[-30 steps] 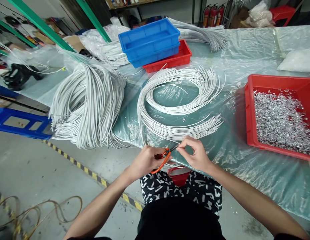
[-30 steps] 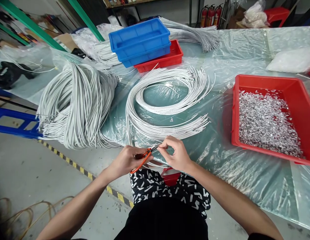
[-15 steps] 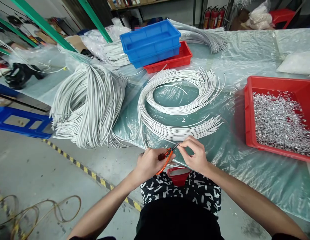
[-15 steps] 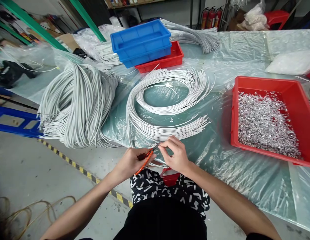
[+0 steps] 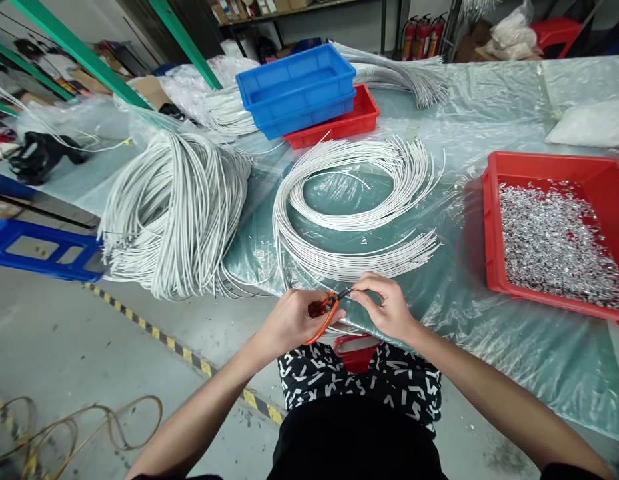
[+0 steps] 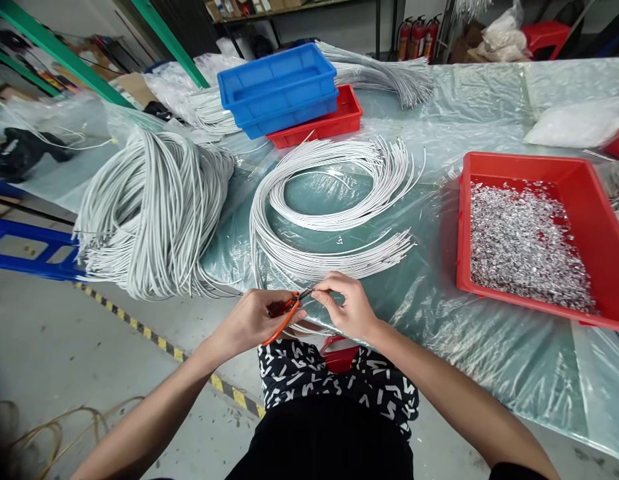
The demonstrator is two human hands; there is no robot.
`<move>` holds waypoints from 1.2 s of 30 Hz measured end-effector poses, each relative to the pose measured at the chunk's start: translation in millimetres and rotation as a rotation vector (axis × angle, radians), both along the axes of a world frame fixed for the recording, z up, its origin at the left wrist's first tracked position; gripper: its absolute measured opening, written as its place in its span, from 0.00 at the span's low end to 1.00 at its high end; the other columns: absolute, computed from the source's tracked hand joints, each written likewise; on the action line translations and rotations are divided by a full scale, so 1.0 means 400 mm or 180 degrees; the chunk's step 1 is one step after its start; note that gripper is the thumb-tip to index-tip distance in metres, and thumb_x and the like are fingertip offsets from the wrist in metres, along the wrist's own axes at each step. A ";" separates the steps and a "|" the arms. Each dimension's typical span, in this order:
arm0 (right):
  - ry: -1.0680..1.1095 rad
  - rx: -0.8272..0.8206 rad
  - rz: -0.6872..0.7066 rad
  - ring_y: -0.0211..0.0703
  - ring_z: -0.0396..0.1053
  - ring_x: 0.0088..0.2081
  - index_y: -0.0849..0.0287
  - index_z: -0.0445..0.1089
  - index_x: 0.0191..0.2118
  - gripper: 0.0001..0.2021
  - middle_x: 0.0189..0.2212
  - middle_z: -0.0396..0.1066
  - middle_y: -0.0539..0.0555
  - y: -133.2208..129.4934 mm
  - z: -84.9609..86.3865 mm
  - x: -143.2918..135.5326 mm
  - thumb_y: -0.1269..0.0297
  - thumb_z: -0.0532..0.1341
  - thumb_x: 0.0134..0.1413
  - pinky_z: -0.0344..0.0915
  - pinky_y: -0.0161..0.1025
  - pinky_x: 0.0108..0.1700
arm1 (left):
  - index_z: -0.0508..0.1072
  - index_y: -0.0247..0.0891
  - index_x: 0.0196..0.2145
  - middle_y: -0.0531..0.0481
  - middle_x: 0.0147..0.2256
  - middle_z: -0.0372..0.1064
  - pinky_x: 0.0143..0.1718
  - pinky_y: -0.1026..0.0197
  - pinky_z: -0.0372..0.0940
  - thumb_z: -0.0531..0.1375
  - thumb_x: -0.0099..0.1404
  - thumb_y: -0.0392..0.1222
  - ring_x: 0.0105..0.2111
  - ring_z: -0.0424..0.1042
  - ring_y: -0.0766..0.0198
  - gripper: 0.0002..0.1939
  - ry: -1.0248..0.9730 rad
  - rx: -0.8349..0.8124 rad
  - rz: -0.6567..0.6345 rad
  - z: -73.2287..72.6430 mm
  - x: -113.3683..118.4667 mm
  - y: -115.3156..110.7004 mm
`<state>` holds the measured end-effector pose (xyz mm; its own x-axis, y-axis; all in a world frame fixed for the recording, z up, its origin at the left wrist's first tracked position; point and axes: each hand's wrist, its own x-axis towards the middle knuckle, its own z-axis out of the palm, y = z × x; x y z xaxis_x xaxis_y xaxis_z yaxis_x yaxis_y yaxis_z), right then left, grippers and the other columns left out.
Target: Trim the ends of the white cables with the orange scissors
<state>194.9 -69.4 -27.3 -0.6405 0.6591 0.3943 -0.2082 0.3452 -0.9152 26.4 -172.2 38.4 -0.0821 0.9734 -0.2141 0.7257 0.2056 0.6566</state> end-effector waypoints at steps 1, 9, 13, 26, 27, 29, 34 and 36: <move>-0.0021 0.0001 0.0046 0.42 0.66 0.30 0.57 0.72 0.31 0.09 0.27 0.71 0.53 0.002 0.001 0.000 0.65 0.59 0.63 0.63 0.41 0.34 | 0.58 0.36 0.20 0.59 0.20 0.46 0.20 0.67 0.44 0.61 0.63 0.51 0.22 0.43 0.72 0.22 0.0031 0.0019 -0.0017 0.002 0.000 0.000; -0.0098 -0.0119 0.0373 0.42 0.66 0.30 0.58 0.73 0.30 0.12 0.26 0.69 0.53 0.018 0.010 0.004 0.61 0.59 0.64 0.62 0.40 0.34 | 0.57 0.36 0.20 0.59 0.20 0.46 0.21 0.66 0.44 0.59 0.65 0.51 0.23 0.43 0.71 0.23 0.0063 0.0172 -0.0169 -0.006 -0.010 -0.006; -0.0176 -0.0319 0.0552 0.42 0.66 0.31 0.58 0.73 0.30 0.12 0.27 0.69 0.53 0.020 0.013 0.005 0.59 0.60 0.63 0.63 0.40 0.36 | 0.54 0.37 0.20 0.59 0.20 0.43 0.22 0.65 0.43 0.60 0.66 0.50 0.24 0.41 0.71 0.24 -0.0030 0.0220 -0.0188 -0.014 -0.019 -0.012; -0.0049 -0.0839 0.0645 0.40 0.69 0.29 0.59 0.74 0.28 0.09 0.25 0.72 0.51 0.014 -0.005 0.001 0.62 0.65 0.57 0.63 0.37 0.34 | 0.57 0.36 0.20 0.59 0.20 0.44 0.22 0.64 0.43 0.61 0.65 0.44 0.23 0.41 0.70 0.22 -0.0137 0.0229 -0.0352 -0.011 -0.032 -0.018; -0.0052 -0.0759 0.0570 0.40 0.68 0.29 0.59 0.73 0.28 0.08 0.25 0.71 0.51 0.011 -0.005 0.001 0.63 0.65 0.57 0.63 0.37 0.34 | 0.58 0.36 0.20 0.59 0.20 0.45 0.22 0.64 0.43 0.61 0.65 0.45 0.23 0.41 0.71 0.21 -0.0164 0.0216 -0.0328 -0.014 -0.032 -0.020; -0.0058 -0.0565 0.0415 0.40 0.68 0.30 0.59 0.71 0.28 0.08 0.26 0.71 0.51 0.006 -0.003 0.001 0.65 0.65 0.57 0.63 0.38 0.34 | 0.59 0.35 0.20 0.58 0.20 0.46 0.21 0.64 0.43 0.61 0.65 0.46 0.23 0.42 0.71 0.21 -0.0230 0.0189 -0.0259 -0.022 -0.031 -0.025; -0.0005 0.0314 0.0012 0.40 0.64 0.28 0.58 0.67 0.27 0.09 0.23 0.67 0.50 -0.007 0.001 -0.004 0.71 0.62 0.58 0.61 0.39 0.33 | 0.60 0.35 0.18 0.58 0.19 0.46 0.21 0.65 0.43 0.61 0.65 0.49 0.22 0.42 0.72 0.23 -0.0395 0.0201 -0.0031 -0.052 -0.024 -0.039; 0.0030 0.0698 -0.0207 0.39 0.62 0.27 0.58 0.66 0.27 0.10 0.22 0.66 0.49 -0.012 -0.001 -0.007 0.72 0.61 0.59 0.60 0.40 0.33 | 0.62 0.34 0.18 0.58 0.18 0.47 0.20 0.66 0.43 0.61 0.65 0.51 0.22 0.43 0.72 0.24 -0.0347 0.0258 0.0103 -0.064 -0.016 -0.045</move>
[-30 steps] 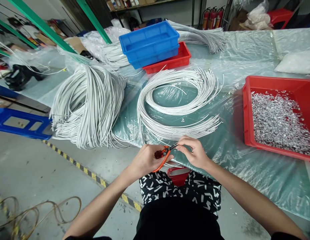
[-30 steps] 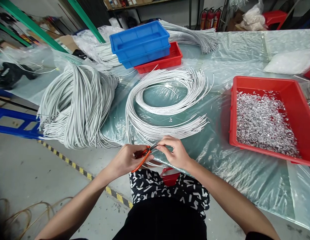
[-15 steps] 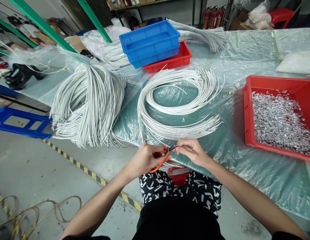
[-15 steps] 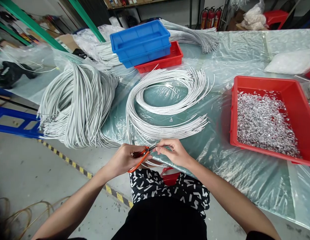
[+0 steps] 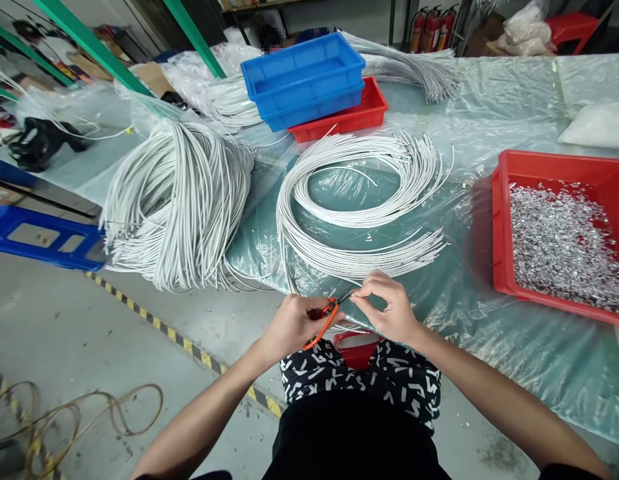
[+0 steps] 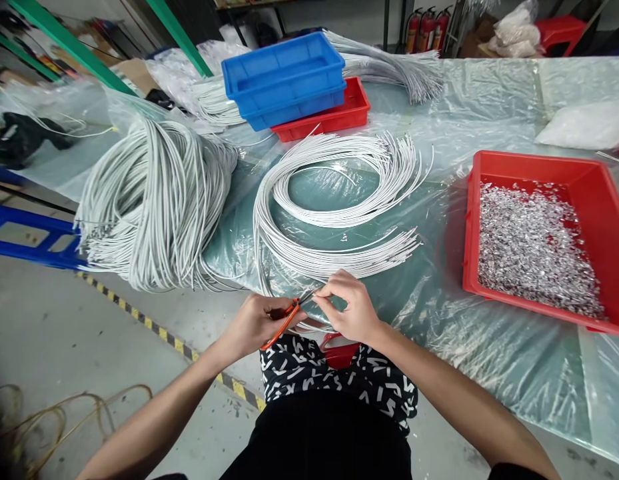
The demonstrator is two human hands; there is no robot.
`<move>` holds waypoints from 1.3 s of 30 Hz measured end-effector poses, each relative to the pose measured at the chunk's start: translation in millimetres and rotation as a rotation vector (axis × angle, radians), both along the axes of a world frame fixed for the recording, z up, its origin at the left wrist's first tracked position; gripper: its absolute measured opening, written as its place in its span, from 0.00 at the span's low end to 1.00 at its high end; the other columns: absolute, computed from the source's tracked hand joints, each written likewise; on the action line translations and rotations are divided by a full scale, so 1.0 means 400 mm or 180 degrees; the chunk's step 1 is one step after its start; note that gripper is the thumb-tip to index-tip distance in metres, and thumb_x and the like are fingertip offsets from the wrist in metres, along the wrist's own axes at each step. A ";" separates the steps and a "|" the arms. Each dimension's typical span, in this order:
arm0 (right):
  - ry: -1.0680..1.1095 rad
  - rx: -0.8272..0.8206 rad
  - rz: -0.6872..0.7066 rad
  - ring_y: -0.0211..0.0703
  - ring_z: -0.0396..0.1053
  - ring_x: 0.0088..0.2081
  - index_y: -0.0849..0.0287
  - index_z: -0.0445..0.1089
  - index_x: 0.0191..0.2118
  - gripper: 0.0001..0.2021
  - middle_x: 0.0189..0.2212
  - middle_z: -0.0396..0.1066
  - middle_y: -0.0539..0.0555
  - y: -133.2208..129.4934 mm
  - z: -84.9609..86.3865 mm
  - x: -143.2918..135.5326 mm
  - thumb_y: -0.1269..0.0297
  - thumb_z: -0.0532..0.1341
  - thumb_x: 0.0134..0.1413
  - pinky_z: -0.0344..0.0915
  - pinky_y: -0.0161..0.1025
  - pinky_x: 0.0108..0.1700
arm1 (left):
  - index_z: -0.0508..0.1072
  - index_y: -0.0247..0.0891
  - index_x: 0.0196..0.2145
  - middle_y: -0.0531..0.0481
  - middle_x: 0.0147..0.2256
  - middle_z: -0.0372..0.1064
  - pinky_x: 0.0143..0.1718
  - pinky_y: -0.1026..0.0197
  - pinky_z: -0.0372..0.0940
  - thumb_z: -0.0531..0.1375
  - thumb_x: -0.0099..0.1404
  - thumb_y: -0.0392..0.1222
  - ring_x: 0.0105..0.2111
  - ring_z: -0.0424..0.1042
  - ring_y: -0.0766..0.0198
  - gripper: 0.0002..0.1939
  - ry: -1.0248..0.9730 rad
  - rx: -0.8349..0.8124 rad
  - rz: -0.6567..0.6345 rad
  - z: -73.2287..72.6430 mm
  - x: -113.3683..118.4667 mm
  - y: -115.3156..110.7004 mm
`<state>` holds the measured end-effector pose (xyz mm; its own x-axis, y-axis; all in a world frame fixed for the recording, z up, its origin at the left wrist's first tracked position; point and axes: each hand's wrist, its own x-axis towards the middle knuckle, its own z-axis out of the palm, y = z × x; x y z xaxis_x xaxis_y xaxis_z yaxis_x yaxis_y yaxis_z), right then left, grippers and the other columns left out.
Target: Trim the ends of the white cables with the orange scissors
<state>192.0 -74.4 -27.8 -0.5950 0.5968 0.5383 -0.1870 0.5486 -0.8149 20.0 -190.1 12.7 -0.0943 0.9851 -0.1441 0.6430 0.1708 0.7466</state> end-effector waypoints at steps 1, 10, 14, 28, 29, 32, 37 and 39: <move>0.0010 0.0198 -0.0123 0.39 0.61 0.26 0.57 0.66 0.27 0.10 0.21 0.66 0.50 -0.002 -0.002 -0.002 0.73 0.61 0.59 0.60 0.40 0.32 | 0.62 0.34 0.17 0.58 0.18 0.48 0.20 0.66 0.43 0.61 0.65 0.51 0.21 0.43 0.72 0.24 0.0025 0.0022 0.0093 -0.005 0.006 -0.003; -0.0092 0.2407 -0.1264 0.40 0.63 0.27 0.56 0.64 0.24 0.14 0.17 0.64 0.47 -0.011 0.002 -0.002 0.81 0.65 0.51 0.65 0.44 0.40 | 0.70 0.32 0.19 0.54 0.16 0.62 0.18 0.68 0.50 0.62 0.63 0.51 0.17 0.56 0.73 0.21 -0.0844 -0.0205 0.0738 -0.026 0.071 -0.023; -0.0071 0.2373 -0.1303 0.40 0.64 0.27 0.56 0.65 0.25 0.13 0.18 0.65 0.47 -0.014 0.006 -0.001 0.80 0.65 0.51 0.65 0.45 0.41 | 0.72 0.31 0.22 0.54 0.15 0.62 0.18 0.68 0.51 0.63 0.63 0.50 0.16 0.57 0.73 0.19 -0.1284 -0.0316 0.0769 -0.028 0.078 -0.029; -0.0069 0.0805 -0.0628 0.40 0.63 0.25 0.56 0.65 0.30 0.07 0.21 0.66 0.49 -0.020 0.005 0.000 0.74 0.60 0.58 0.59 0.43 0.35 | 0.80 0.33 0.36 0.48 0.29 0.75 0.27 0.67 0.67 0.68 0.57 0.45 0.25 0.71 0.66 0.13 -0.1481 0.0593 0.1578 -0.041 0.070 -0.001; -0.0084 0.0742 -0.0592 0.40 0.63 0.25 0.56 0.65 0.30 0.08 0.21 0.66 0.49 -0.020 0.006 0.001 0.74 0.59 0.58 0.59 0.43 0.35 | 0.80 0.33 0.36 0.48 0.30 0.76 0.27 0.66 0.68 0.68 0.58 0.44 0.26 0.71 0.66 0.12 -0.1551 0.0654 0.1537 -0.040 0.075 0.006; -0.0131 0.0657 -0.0553 0.40 0.62 0.25 0.56 0.65 0.29 0.08 0.21 0.66 0.49 -0.020 0.007 0.002 0.73 0.59 0.58 0.58 0.43 0.35 | 0.81 0.33 0.34 0.48 0.29 0.77 0.28 0.67 0.68 0.67 0.58 0.42 0.26 0.71 0.66 0.09 -0.1603 0.0849 0.1416 -0.033 0.087 0.024; -0.0186 0.0765 -0.0558 0.39 0.60 0.25 0.57 0.63 0.28 0.09 0.20 0.64 0.48 -0.021 0.015 0.002 0.75 0.59 0.58 0.57 0.41 0.35 | 0.81 0.33 0.32 0.50 0.27 0.76 0.29 0.68 0.67 0.68 0.56 0.37 0.25 0.70 0.68 0.05 -0.1584 0.0969 0.1302 -0.024 0.093 0.039; -0.0203 0.0816 -0.0580 0.38 0.60 0.25 0.57 0.63 0.28 0.09 0.21 0.64 0.48 -0.021 0.016 0.002 0.75 0.59 0.59 0.56 0.41 0.35 | 0.81 0.33 0.31 0.51 0.26 0.75 0.29 0.69 0.67 0.68 0.55 0.36 0.25 0.69 0.69 0.05 -0.1585 0.0952 0.1275 -0.020 0.092 0.040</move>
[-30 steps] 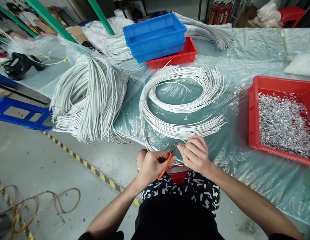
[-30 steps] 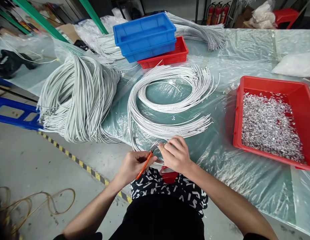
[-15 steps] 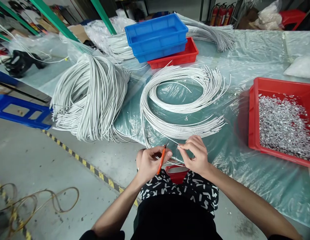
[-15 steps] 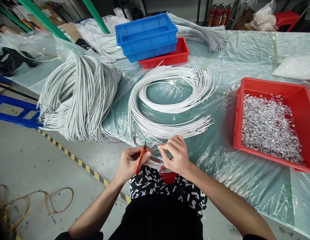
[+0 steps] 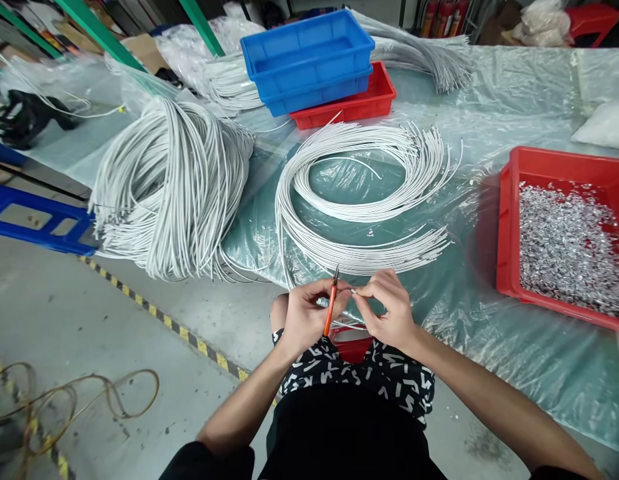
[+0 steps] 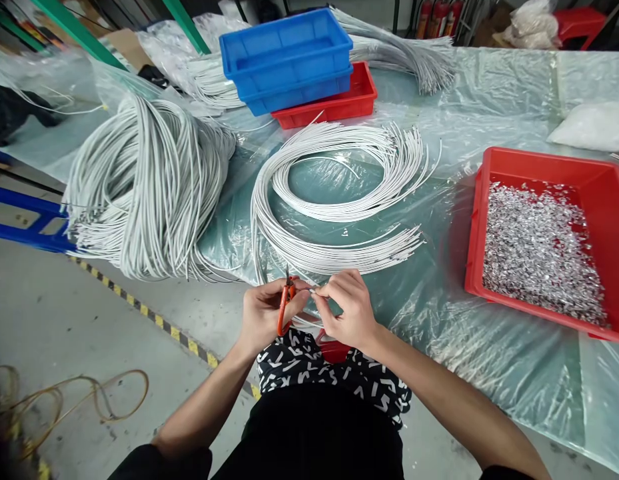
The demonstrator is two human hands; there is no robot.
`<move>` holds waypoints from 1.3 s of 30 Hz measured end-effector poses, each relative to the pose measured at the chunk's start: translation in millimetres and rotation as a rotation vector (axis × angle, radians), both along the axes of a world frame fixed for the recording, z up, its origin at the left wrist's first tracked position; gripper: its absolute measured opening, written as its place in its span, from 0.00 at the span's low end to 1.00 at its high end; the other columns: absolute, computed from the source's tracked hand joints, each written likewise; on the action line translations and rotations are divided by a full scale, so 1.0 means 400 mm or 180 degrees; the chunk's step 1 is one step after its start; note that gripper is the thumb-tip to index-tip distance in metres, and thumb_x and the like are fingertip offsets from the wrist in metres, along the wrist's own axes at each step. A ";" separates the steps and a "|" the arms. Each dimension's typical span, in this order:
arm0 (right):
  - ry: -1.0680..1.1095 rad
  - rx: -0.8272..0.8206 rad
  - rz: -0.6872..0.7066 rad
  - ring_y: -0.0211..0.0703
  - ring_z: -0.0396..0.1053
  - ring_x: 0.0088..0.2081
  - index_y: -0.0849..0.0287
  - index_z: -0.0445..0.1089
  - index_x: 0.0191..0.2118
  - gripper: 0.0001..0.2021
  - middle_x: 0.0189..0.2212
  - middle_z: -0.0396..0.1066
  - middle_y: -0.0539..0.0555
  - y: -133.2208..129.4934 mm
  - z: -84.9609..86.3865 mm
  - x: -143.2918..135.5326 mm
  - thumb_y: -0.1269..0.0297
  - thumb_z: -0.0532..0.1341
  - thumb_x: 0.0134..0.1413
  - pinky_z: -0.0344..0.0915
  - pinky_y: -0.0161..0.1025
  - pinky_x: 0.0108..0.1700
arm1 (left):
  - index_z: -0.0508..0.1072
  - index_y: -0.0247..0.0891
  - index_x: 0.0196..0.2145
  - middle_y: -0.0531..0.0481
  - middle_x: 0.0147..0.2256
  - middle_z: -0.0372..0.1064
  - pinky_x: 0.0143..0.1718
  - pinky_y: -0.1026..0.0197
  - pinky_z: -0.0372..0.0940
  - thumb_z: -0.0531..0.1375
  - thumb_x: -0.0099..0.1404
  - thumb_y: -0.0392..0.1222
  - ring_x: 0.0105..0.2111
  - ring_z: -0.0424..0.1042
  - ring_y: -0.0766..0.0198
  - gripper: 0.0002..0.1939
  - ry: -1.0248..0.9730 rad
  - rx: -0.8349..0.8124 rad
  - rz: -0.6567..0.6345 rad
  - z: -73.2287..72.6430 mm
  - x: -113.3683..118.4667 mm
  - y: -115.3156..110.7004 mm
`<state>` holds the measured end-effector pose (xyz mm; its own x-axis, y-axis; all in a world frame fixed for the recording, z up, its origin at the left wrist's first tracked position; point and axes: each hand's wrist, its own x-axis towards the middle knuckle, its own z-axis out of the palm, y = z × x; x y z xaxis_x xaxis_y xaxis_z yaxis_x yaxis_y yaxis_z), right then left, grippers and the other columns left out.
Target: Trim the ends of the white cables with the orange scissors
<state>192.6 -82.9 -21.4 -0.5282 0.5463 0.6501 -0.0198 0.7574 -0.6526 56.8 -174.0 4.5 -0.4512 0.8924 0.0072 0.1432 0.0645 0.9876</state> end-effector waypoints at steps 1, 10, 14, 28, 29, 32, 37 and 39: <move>-0.0014 0.0027 -0.0021 0.38 0.60 0.25 0.57 0.63 0.28 0.09 0.21 0.64 0.48 0.000 0.000 0.000 0.75 0.59 0.59 0.56 0.41 0.35 | 0.80 0.33 0.31 0.51 0.26 0.75 0.29 0.69 0.66 0.68 0.55 0.36 0.25 0.69 0.69 0.04 0.0010 -0.0008 -0.0022 0.002 0.000 0.000; -0.0222 0.0569 -0.0237 0.40 0.60 0.26 0.57 0.66 0.29 0.08 0.21 0.65 0.49 0.003 -0.014 0.000 0.75 0.58 0.58 0.55 0.42 0.34 | 0.79 0.32 0.32 0.49 0.27 0.74 0.28 0.66 0.67 0.64 0.59 0.40 0.26 0.68 0.67 0.08 0.0345 -0.0289 -0.0036 -0.006 -0.002 -0.004; -0.0216 0.0644 -0.0162 0.40 0.61 0.26 0.58 0.66 0.29 0.08 0.21 0.67 0.49 0.005 -0.020 0.001 0.76 0.59 0.57 0.55 0.42 0.34 | 0.77 0.33 0.28 0.49 0.24 0.71 0.27 0.67 0.65 0.63 0.57 0.39 0.26 0.69 0.65 0.06 0.0867 -0.0439 -0.0123 0.010 -0.018 -0.009; 0.0064 -0.0508 0.0649 0.41 0.64 0.28 0.57 0.70 0.30 0.07 0.23 0.68 0.50 0.014 -0.018 0.001 0.69 0.60 0.61 0.62 0.41 0.34 | 0.75 0.31 0.26 0.51 0.22 0.69 0.22 0.69 0.60 0.63 0.57 0.38 0.21 0.62 0.71 0.06 0.0087 -0.0499 -0.0736 0.034 -0.059 0.008; 0.0093 -0.0598 0.0692 0.41 0.65 0.28 0.57 0.70 0.30 0.07 0.23 0.68 0.50 0.015 -0.017 0.002 0.69 0.61 0.61 0.63 0.41 0.35 | 0.75 0.32 0.26 0.52 0.21 0.67 0.21 0.69 0.59 0.64 0.57 0.39 0.20 0.61 0.72 0.07 -0.0040 -0.0525 -0.0742 0.029 -0.059 0.009; 0.0118 -0.0726 0.0754 0.41 0.65 0.29 0.57 0.70 0.30 0.07 0.23 0.69 0.50 0.018 -0.014 0.002 0.70 0.62 0.60 0.63 0.40 0.35 | 0.74 0.32 0.25 0.54 0.18 0.63 0.21 0.68 0.58 0.63 0.59 0.42 0.18 0.59 0.72 0.10 -0.0457 -0.0547 -0.0807 0.011 -0.058 0.010; -0.0072 -0.0902 0.0800 0.42 0.67 0.30 0.57 0.69 0.30 0.06 0.25 0.70 0.51 0.024 -0.013 0.003 0.69 0.61 0.60 0.64 0.40 0.36 | 0.74 0.33 0.26 0.54 0.19 0.64 0.22 0.68 0.59 0.65 0.58 0.45 0.19 0.61 0.71 0.11 -0.0332 -0.0601 -0.0724 0.002 -0.060 0.010; -0.0219 -0.1226 0.1001 0.41 0.68 0.30 0.58 0.69 0.31 0.07 0.26 0.71 0.52 0.027 -0.009 0.004 0.67 0.60 0.61 0.65 0.39 0.35 | 0.75 0.32 0.27 0.52 0.21 0.67 0.24 0.68 0.61 0.66 0.57 0.43 0.21 0.63 0.70 0.09 -0.0059 -0.0560 -0.0714 0.011 -0.064 0.010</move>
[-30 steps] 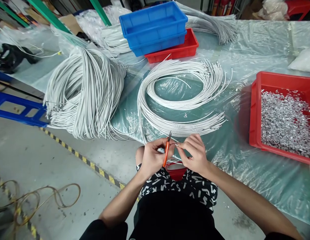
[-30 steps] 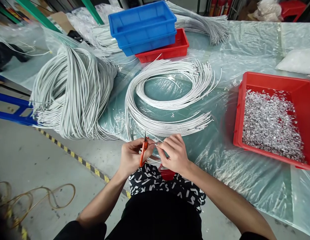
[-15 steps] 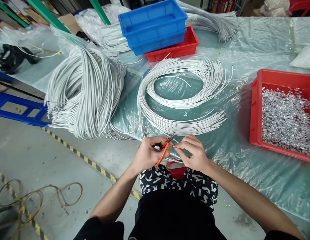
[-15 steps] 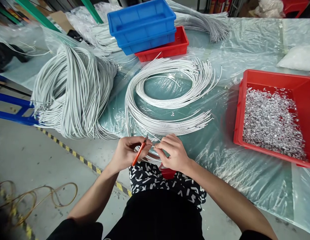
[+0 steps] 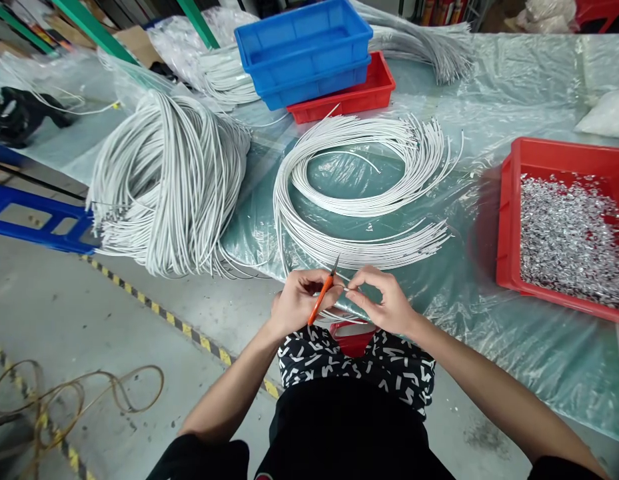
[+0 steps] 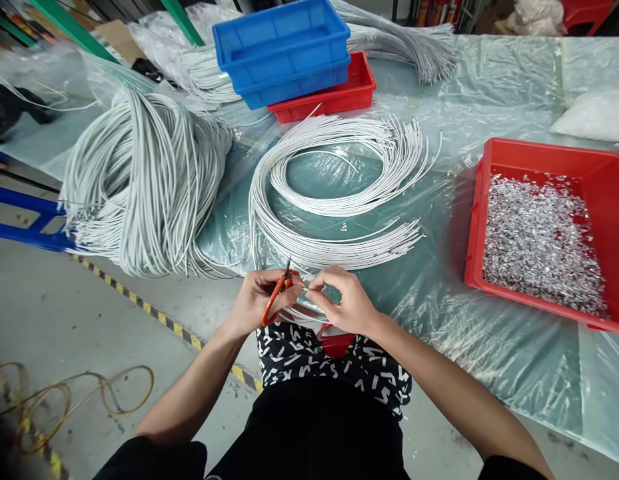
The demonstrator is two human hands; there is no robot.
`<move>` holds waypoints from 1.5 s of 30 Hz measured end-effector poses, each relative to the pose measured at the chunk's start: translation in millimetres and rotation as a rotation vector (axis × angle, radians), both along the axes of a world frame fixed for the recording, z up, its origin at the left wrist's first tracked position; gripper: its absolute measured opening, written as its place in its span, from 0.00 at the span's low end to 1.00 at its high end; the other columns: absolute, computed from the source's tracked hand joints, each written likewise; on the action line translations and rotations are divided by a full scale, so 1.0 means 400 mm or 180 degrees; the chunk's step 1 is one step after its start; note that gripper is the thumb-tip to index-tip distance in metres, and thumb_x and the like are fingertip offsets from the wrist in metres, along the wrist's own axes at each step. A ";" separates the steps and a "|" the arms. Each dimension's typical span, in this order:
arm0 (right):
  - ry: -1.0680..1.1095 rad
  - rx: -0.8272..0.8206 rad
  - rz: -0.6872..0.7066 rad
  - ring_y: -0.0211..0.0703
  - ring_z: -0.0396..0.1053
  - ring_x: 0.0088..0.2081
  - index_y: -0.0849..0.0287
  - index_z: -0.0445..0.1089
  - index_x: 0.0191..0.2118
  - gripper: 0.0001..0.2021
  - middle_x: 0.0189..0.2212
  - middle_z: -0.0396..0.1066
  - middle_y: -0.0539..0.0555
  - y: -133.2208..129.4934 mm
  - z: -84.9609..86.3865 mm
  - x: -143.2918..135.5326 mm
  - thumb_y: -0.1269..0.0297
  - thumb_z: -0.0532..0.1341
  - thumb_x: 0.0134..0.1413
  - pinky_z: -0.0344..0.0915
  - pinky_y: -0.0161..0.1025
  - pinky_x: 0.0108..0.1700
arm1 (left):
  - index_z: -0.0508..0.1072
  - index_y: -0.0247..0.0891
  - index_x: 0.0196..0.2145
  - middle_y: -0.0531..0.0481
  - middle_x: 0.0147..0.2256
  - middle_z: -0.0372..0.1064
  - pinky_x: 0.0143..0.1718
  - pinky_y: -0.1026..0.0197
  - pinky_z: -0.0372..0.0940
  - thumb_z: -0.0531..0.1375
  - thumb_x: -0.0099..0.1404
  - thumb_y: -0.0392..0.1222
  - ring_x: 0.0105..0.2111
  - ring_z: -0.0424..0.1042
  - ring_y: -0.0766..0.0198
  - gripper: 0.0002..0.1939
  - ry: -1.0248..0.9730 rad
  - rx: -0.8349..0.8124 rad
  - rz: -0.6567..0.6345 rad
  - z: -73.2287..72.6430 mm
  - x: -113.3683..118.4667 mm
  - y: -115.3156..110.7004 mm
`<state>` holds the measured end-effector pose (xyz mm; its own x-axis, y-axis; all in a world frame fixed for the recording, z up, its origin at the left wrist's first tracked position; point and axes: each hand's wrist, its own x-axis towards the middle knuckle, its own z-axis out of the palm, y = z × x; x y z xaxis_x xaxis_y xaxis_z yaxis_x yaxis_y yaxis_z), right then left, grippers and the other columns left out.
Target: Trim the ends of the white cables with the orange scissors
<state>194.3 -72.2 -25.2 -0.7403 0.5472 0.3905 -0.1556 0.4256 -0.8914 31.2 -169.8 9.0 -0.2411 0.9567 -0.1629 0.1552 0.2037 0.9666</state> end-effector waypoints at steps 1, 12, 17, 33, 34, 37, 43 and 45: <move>-0.0078 -0.0200 0.0139 0.41 0.68 0.30 0.59 0.69 0.32 0.07 0.26 0.71 0.52 0.002 0.002 0.001 0.67 0.59 0.63 0.65 0.38 0.35 | 0.76 0.32 0.27 0.52 0.23 0.69 0.25 0.68 0.62 0.66 0.56 0.41 0.22 0.65 0.70 0.09 0.0131 0.0052 -0.0022 0.005 -0.002 0.000; -0.0080 -0.0708 0.0323 0.39 0.73 0.31 0.60 0.72 0.37 0.08 0.28 0.74 0.52 0.006 0.001 0.000 0.64 0.58 0.65 0.70 0.36 0.35 | 0.74 0.31 0.29 0.51 0.23 0.66 0.25 0.67 0.58 0.64 0.61 0.47 0.24 0.61 0.69 0.14 0.1170 -0.0070 -0.0246 0.001 -0.021 -0.044; 0.0036 -0.0703 0.0170 0.40 0.74 0.32 0.60 0.74 0.37 0.06 0.30 0.76 0.54 0.000 -0.005 -0.002 0.65 0.60 0.63 0.71 0.37 0.35 | 0.73 0.31 0.27 0.54 0.21 0.61 0.23 0.68 0.53 0.63 0.61 0.48 0.22 0.55 0.71 0.15 0.1507 -0.0157 -0.0284 0.003 -0.018 -0.074; 0.0134 -0.0716 0.0021 0.43 0.75 0.35 0.60 0.76 0.36 0.05 0.29 0.77 0.54 -0.004 -0.007 0.001 0.67 0.62 0.61 0.70 0.40 0.39 | 0.70 0.32 0.21 0.56 0.19 0.51 0.22 0.67 0.47 0.61 0.64 0.48 0.21 0.47 0.72 0.19 0.1837 -0.0144 -0.0368 -0.009 -0.004 -0.090; 0.0129 -0.0709 0.0010 0.43 0.75 0.34 0.59 0.76 0.36 0.05 0.29 0.77 0.54 -0.004 -0.006 0.001 0.67 0.62 0.61 0.70 0.40 0.38 | 0.69 0.32 0.21 0.56 0.19 0.50 0.22 0.67 0.46 0.61 0.64 0.49 0.21 0.47 0.72 0.20 0.1829 -0.0144 -0.0374 -0.010 -0.005 -0.090; 0.0103 -0.0655 0.0022 0.43 0.74 0.34 0.59 0.76 0.36 0.05 0.30 0.77 0.54 -0.004 -0.004 0.000 0.67 0.62 0.61 0.70 0.40 0.38 | 0.70 0.32 0.21 0.56 0.19 0.52 0.21 0.68 0.46 0.61 0.65 0.49 0.22 0.47 0.72 0.20 0.1746 -0.0151 -0.0399 -0.010 -0.007 -0.090; 0.0125 -0.0632 0.0056 0.43 0.73 0.34 0.58 0.75 0.36 0.05 0.29 0.76 0.54 -0.005 -0.002 0.000 0.68 0.61 0.61 0.69 0.39 0.38 | 0.77 0.30 0.26 0.55 0.19 0.55 0.21 0.68 0.47 0.61 0.65 0.51 0.22 0.46 0.72 0.20 0.1667 -0.0261 -0.0440 -0.005 -0.010 -0.090; 0.0139 -0.0634 0.0055 0.42 0.73 0.34 0.59 0.75 0.35 0.05 0.29 0.76 0.54 -0.005 -0.001 0.000 0.69 0.61 0.61 0.68 0.39 0.37 | 0.77 0.30 0.26 0.56 0.19 0.55 0.21 0.69 0.47 0.60 0.65 0.52 0.22 0.46 0.72 0.20 0.1677 -0.0288 -0.0452 -0.004 -0.009 -0.089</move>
